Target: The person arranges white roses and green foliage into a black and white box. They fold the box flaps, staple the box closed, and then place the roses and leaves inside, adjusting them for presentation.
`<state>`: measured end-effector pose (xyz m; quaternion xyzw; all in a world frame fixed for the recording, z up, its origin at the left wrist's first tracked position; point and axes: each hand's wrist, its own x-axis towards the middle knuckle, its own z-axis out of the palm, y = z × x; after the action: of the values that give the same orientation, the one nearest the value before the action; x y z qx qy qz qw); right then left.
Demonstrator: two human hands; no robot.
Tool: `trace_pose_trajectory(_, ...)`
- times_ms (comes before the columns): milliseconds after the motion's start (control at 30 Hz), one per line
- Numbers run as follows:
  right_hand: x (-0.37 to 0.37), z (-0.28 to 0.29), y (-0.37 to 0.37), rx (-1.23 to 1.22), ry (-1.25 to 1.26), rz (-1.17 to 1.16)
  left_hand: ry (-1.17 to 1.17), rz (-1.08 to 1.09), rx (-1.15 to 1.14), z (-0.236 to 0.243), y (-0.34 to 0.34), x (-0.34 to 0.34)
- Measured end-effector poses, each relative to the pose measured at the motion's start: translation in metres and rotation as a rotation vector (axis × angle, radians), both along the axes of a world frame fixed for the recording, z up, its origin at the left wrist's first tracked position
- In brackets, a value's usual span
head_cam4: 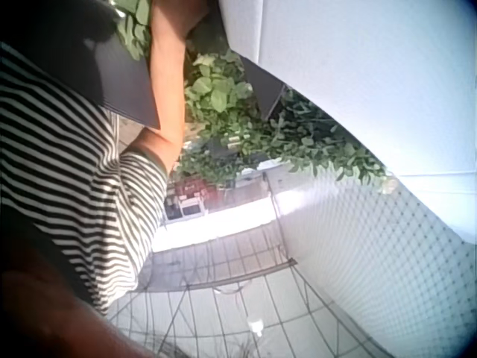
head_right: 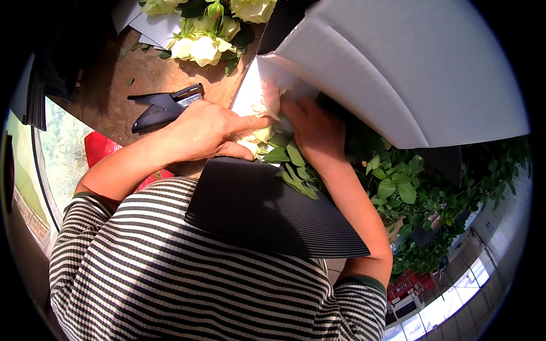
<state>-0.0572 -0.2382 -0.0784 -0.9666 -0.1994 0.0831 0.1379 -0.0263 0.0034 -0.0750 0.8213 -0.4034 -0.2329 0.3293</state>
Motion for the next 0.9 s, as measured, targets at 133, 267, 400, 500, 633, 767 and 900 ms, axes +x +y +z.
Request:
trace_pose_trajectory(133, -0.002, 0.000, 0.000, 0.028, -0.011, -0.006, -0.198, 0.135, -0.372, 0.001, 0.001, 0.011)
trace_pose_trajectory(267, 0.000, -0.002, 0.000, 0.092, -0.033, -0.015, -0.192, -0.090, -0.284, 0.009, -0.009, 0.014)
trace_pose_trajectory(400, -0.001, -0.012, -0.014, 0.266, 0.015, -0.200, -0.123, -0.172, -0.181, 0.005, -0.009, 0.009)
trace_pose_trajectory(500, -0.005, 0.000, -0.024, 0.411, 0.187, -0.342, -0.120, -0.191, -0.126, 0.001, -0.006, 0.008)
trace_pose_trajectory(633, -0.018, 0.010, -0.036, 0.487, 0.159, -0.403, -0.051, -0.179, -0.170, -0.001, -0.003, 0.009)
trace_pose_trajectory(767, -0.019, 0.020, -0.036, 0.588, 0.160, -0.335, 0.037, -0.149, -0.206, -0.007, -0.002, 0.004)
trace_pose_trajectory(900, -0.015, 0.016, -0.029, 0.500, 0.182, -0.361, 0.261, -0.121, -0.176, -0.006, -0.002, 0.005)
